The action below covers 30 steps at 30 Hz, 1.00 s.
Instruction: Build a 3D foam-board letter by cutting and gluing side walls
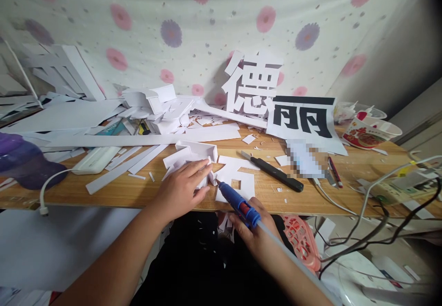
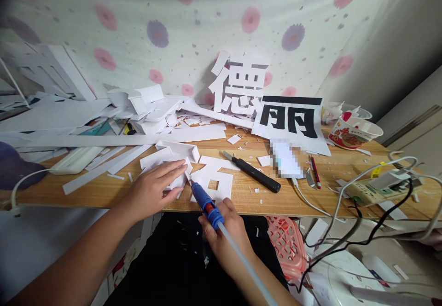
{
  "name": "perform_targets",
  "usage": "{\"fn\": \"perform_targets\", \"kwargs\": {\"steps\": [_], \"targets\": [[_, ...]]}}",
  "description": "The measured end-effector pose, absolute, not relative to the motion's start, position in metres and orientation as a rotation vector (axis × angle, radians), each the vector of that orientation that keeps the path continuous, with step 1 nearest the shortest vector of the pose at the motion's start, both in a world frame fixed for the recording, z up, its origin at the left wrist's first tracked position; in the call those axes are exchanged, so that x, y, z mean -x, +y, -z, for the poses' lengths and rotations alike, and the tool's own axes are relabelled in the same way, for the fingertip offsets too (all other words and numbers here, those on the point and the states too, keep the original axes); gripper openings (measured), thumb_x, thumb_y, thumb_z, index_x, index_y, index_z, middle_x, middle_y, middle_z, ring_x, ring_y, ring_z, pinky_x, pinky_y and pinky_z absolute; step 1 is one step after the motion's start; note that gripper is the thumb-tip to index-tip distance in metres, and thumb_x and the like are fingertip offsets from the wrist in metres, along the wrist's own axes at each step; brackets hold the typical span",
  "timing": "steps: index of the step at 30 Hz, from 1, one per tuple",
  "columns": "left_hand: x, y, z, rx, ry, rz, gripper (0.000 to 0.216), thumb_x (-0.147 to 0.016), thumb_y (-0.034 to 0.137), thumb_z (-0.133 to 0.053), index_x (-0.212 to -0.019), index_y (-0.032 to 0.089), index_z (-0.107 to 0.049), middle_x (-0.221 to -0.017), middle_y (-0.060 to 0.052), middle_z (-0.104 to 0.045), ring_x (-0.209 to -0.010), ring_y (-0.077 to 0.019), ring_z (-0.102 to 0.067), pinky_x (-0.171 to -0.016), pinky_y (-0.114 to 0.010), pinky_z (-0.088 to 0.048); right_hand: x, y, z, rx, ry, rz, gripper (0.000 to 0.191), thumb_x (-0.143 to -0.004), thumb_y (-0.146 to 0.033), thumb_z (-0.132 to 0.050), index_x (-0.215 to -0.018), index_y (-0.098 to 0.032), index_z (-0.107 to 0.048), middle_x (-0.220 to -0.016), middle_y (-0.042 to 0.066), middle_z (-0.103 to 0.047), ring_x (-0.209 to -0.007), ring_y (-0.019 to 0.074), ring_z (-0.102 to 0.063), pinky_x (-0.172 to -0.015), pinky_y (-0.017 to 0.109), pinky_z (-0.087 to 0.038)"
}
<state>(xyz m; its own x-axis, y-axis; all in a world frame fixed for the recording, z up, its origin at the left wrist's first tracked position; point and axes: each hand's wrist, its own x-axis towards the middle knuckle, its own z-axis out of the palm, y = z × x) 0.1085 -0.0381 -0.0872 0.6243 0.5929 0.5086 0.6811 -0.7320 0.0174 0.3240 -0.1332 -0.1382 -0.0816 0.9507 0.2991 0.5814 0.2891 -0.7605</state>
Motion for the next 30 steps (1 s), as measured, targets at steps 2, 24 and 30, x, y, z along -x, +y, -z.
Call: {"fn": "perform_targets", "kwargs": {"steps": [2, 24, 30], "targets": [[-0.108, -0.038, 0.087, 2.66, -1.047, 0.732, 0.041, -0.087, 0.025, -0.051, -0.126, 0.016, -0.059, -0.13, -0.011, -0.06, -0.114, -0.0263, -0.06, -0.095, -0.043, -0.053, -0.324, -0.134, 0.138, 1.404, -1.775, -0.613, 0.013, -0.088, -0.029, -0.055, -0.079, -0.022, -0.05, -0.078, 0.002, -0.052, -0.076, 0.0188, -0.055, -0.068, 0.03, -0.046], [-0.108, -0.038, 0.088, 2.668, -1.026, 0.73, 0.041, -0.087, 0.023, -0.053, -0.126, 0.013, -0.058, -0.131, -0.013, -0.059, -0.114, -0.0266, -0.059, -0.094, -0.044, -0.053, -0.324, -0.136, 0.124, 1.571, -1.846, -0.754, 0.011, -0.087, -0.032, -0.053, -0.087, -0.021, -0.057, -0.089, 0.005, -0.056, -0.079, 0.0205, -0.06, -0.074, 0.033, -0.049], [-0.108, -0.036, 0.087, 2.675, -1.038, 0.719, 0.041, -0.087, 0.024, -0.052, -0.126, 0.014, -0.058, -0.131, -0.012, -0.06, -0.114, -0.0264, -0.06, -0.094, -0.043, -0.053, -0.336, -0.139, 0.113, 1.526, -1.784, -0.791, 0.012, -0.087, -0.032, -0.053, -0.086, -0.02, -0.057, -0.085, 0.003, -0.055, -0.076, 0.0182, -0.058, -0.072, 0.03, -0.047]]}}
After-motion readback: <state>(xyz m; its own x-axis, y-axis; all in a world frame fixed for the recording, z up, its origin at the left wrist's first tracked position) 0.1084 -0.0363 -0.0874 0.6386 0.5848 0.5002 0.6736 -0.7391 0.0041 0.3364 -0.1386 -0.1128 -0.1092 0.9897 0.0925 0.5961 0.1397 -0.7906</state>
